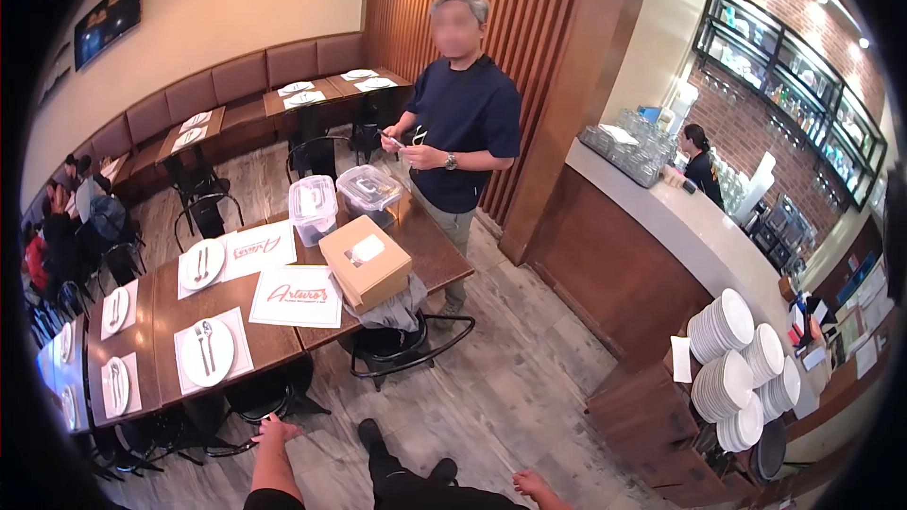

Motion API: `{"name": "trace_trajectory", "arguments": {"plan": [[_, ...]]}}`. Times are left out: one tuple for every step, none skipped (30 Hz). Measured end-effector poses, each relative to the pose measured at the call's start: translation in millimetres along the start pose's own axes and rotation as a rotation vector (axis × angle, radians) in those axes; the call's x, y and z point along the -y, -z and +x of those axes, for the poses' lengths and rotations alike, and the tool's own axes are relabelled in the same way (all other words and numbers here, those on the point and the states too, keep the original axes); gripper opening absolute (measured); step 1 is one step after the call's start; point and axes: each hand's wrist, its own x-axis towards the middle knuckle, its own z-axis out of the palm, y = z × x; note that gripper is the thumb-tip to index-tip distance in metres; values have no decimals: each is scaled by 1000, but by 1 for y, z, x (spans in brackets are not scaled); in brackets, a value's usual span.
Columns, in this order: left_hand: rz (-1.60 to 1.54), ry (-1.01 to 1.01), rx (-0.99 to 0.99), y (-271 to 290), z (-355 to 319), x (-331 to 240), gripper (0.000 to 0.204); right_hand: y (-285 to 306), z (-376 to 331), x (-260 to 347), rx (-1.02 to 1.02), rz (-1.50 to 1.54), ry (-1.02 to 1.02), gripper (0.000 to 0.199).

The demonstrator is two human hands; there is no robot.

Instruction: The person places items into cardboard boxes and a plastic container on a restaurant table, using a pen to write on labels and papers. They handle a green-capped container and various papers while interacting with another individual.

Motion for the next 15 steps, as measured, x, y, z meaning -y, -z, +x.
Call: {"name": "trace_trajectory", "arguments": {"plan": [[9, 12, 5, 1, 1, 0, 121, -3, -3, -1, -22, 1, -13, 33], [19, 26, 8, 2, 1, 0, 122, -6, -5, -1, -25, -7, -16, 33], [27, 28, 17, 4, -1, 0, 123, -8, -7, -2, -19, 0, -19, 34], [26, 29, 24, 2, 0, 0, 123, -10, -10, -3, -13, 9, -21, 34], [27, 23, 27, 4, 3, 0, 123, -11, -10, -1, -5, 20, -28, 35], [30, 16, 30, 6, 3, 0, 123, -11, -12, 0, -4, 19, -28, 35], [23, 22, 51, 6, 0, 2, 124, -11, -13, 0, -5, 32, -48, 36], [17, 19, 50, 6, 0, 3, 124, -10, -12, 3, -9, 43, -62, 36], [13, 21, 51, 5, 2, 4, 124, -10, -11, 7, -11, 40, -55, 36], [8, 23, 53, 5, 3, 5, 124, -10, -9, 10, -15, 43, -36, 37], [4, 22, 56, 5, 1, 4, 124, -8, -8, 10, -21, 45, -21, 38], [12, 12, 47, 5, -2, 0, 125, -6, -4, 4, -30, 46, -23, 38], [18, 3, 39, 5, -4, -6, 125, -5, 3, -1, -20, 39, -14, 38], [14, 7, 42, 5, -4, -6, 125, -8, 4, 4, 1, 24, -2, 38], [20, 19, 34, 4, -4, -7, 125, -9, 4, 6, 2, 16, -2, 38]]}}
